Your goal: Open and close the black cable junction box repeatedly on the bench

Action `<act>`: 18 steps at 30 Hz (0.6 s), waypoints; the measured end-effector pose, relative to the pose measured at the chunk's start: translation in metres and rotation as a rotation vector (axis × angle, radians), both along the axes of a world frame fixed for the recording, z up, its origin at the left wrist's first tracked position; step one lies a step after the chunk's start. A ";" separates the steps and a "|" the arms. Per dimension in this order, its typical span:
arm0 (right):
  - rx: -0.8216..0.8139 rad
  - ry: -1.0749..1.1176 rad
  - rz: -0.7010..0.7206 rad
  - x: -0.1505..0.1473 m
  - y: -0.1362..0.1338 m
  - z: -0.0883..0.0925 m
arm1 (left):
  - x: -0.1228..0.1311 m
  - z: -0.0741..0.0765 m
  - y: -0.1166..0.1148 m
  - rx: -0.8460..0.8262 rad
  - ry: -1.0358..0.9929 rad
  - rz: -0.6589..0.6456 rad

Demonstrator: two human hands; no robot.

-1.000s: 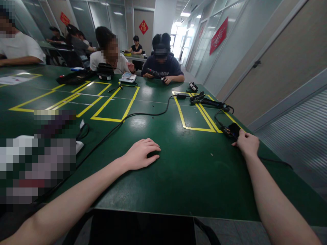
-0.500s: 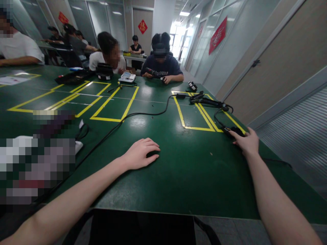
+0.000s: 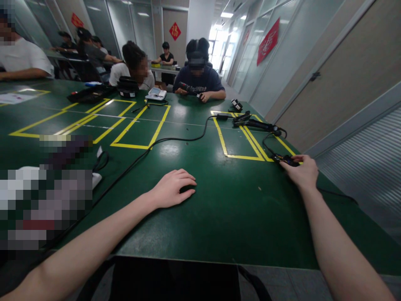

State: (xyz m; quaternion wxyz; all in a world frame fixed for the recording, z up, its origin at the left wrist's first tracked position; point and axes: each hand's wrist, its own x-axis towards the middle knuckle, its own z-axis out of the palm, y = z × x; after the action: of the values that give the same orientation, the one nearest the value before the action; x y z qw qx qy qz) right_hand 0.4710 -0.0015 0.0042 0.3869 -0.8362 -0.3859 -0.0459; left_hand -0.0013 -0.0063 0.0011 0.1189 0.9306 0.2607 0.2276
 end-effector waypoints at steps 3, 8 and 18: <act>-0.056 -0.007 -0.012 -0.002 0.001 0.000 | 0.000 0.001 0.000 -0.001 -0.002 -0.002; -0.071 -0.005 0.012 -0.001 0.004 0.000 | 0.000 0.001 0.000 -0.016 -0.006 -0.003; 0.102 0.010 0.125 -0.001 0.006 -0.004 | 0.001 0.003 -0.001 -0.045 0.006 0.001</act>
State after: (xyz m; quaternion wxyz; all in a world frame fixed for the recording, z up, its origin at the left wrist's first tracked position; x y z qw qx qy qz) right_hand 0.4701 0.0047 0.0006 0.4331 -0.7899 -0.4326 -0.0370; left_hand 0.0000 -0.0077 0.0037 0.1389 0.9283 0.2668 0.2188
